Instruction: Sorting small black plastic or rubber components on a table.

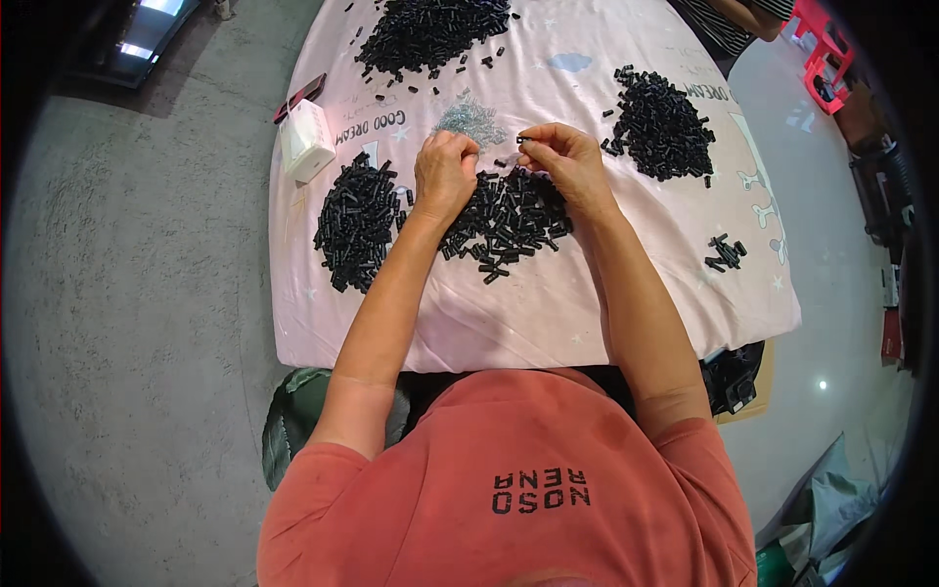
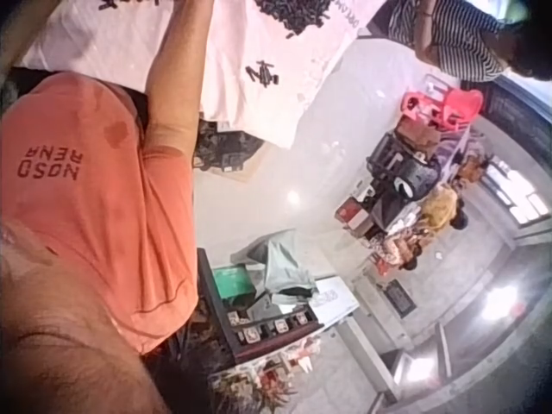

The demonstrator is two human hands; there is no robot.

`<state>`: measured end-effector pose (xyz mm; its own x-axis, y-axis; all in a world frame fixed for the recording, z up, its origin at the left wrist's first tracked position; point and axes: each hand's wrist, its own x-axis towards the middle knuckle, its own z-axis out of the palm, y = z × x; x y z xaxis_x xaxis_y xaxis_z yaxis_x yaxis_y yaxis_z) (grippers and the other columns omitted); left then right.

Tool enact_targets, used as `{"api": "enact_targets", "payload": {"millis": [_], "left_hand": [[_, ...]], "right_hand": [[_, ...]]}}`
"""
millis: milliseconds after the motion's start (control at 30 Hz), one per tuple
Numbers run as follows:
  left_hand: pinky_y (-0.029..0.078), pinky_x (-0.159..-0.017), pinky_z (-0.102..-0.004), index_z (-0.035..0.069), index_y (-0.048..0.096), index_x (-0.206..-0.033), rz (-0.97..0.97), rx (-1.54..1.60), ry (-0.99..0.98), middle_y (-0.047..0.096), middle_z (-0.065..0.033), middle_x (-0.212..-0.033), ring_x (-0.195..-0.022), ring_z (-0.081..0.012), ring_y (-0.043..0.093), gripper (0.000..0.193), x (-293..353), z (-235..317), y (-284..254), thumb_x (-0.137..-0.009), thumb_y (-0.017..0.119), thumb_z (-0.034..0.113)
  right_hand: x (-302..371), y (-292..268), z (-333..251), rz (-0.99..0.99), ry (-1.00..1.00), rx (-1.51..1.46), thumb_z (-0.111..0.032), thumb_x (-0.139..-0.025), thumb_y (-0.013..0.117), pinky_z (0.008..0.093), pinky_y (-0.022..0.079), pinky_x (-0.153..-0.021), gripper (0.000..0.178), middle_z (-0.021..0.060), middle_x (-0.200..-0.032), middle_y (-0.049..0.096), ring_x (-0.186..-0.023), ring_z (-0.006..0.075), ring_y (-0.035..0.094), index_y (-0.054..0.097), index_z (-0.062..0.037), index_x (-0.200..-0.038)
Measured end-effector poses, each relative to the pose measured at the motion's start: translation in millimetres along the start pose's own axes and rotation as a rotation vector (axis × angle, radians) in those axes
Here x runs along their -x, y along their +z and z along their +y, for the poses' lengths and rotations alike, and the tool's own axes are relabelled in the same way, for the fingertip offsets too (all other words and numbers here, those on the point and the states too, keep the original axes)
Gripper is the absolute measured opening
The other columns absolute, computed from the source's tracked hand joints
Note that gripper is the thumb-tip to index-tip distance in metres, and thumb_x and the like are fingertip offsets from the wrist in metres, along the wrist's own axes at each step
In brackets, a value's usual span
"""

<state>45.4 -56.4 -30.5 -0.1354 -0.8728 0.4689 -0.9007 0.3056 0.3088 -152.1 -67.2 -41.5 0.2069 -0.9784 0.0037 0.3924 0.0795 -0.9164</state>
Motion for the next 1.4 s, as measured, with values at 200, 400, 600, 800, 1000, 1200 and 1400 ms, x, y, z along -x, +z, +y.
{"api": "enact_targets", "payload": {"millis": [200,400,600,800,1000,1200,1400], "left_hand": [[0.046,-0.076,-0.0444,0.008,0.063,-0.077,-0.046,-0.019,0.016,0.059,-0.01,-0.082,-0.085,-0.0317,0.058,0.005,2,2,-4,-0.076,0.068,0.006],[0.044,-0.077,-0.045,0.007,0.059,-0.084,-0.064,-0.07,0.034,0.059,-0.0106,-0.085,-0.088,-0.0327,0.057,0.009,5,7,-4,-0.078,0.065,0.004],[0.047,-0.074,-0.0455,0.003,0.054,-0.088,-0.011,0.105,-0.044,0.062,-0.0144,-0.082,-0.082,-0.0354,0.061,0.01,3,15,-6,-0.081,0.061,0.0],[0.05,-0.067,-0.0394,0.001,0.057,-0.089,0.011,0.368,-0.1,0.065,-0.0145,-0.079,-0.073,-0.0314,0.065,0.01,-1,48,-19,-0.082,0.063,-0.002],[0.051,-0.065,-0.032,0.001,0.059,-0.091,-0.016,0.427,-0.091,0.066,-0.0107,-0.078,-0.069,-0.0211,0.064,0.008,1,60,-23,-0.084,0.064,0.0],[0.051,-0.066,-0.0284,0.001,0.06,-0.092,-0.065,0.421,-0.09,0.066,-0.0077,-0.078,-0.07,-0.0149,0.063,0.007,1,60,-26,-0.086,0.064,0.001],[0.051,-0.066,-0.0292,0.0,0.06,-0.092,-0.087,0.425,-0.073,0.066,-0.0096,-0.078,-0.07,-0.0167,0.065,0.008,-1,63,-29,-0.086,0.064,0.001]], "right_hand": [[-1,-2,3,-0.026,-0.021,0.041,-0.002,-0.089,0.064,0.0199,0.051,-0.062,0.01,0.0056,-0.08,0.069,-0.068,0.0079,0.063,0.068,0.0028,-0.097],[-2,-2,5,-0.033,-0.021,0.062,-0.002,-0.089,0.063,0.02,0.051,-0.062,0.01,0.005,-0.08,0.069,-0.069,0.0078,0.063,0.067,0.003,-0.097],[-1,0,3,-0.032,0.005,0.062,-0.002,-0.09,0.063,0.0199,0.051,-0.062,0.011,0.0052,-0.08,0.068,-0.069,0.0081,0.063,0.067,0.0033,-0.098],[1,-1,-2,-0.046,0.053,0.026,-0.004,-0.092,0.063,0.019,0.051,-0.065,0.013,0.0048,-0.081,0.068,-0.069,0.0077,0.062,0.068,0.0025,-0.101],[3,-1,-5,-0.086,0.079,-0.009,-0.007,-0.093,0.063,0.0185,0.051,-0.067,0.017,0.0044,-0.083,0.068,-0.072,0.0075,0.062,0.068,0.0015,-0.106],[3,-2,-7,-0.113,0.09,-0.012,-0.005,-0.094,0.06,0.0199,0.053,-0.067,0.016,0.0056,-0.084,0.068,-0.071,0.0087,0.063,0.068,0.0033,-0.105],[1,-4,-3,-0.125,0.07,0.011,-0.005,-0.095,0.058,0.0198,0.053,-0.068,0.017,0.0055,-0.083,0.068,-0.071,0.0087,0.063,0.068,0.0033,-0.105]]}}
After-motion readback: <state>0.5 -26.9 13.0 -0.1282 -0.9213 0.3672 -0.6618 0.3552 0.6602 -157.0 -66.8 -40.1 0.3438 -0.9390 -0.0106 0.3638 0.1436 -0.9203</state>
